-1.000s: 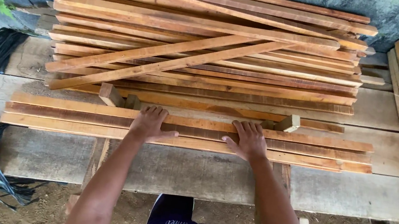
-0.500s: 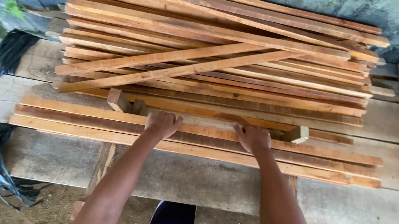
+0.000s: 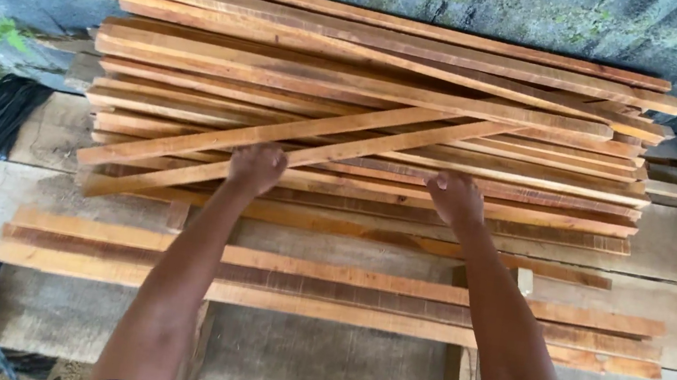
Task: Sorting wooden planks on a workbench and bundling them together using a plastic strap.
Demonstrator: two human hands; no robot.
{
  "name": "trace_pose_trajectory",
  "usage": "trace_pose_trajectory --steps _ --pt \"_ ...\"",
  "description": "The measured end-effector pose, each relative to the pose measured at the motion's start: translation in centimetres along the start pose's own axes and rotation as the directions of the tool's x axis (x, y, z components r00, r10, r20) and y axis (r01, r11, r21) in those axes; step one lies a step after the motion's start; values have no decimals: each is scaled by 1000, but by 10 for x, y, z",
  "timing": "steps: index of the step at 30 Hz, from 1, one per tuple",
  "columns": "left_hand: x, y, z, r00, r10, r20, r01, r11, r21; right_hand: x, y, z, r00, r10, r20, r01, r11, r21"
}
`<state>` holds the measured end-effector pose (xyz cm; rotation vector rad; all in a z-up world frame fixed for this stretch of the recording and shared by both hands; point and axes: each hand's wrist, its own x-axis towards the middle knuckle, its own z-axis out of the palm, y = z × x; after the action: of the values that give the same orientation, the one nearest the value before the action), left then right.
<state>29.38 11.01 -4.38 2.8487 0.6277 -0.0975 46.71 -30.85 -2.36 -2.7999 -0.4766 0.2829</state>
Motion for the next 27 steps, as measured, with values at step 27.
trace_pose_trajectory --steps 27 --pt "-1 -31 -43 769 400 -499 -216 897 387 31 -28 -38 572 -750 -334 467 632 -618"
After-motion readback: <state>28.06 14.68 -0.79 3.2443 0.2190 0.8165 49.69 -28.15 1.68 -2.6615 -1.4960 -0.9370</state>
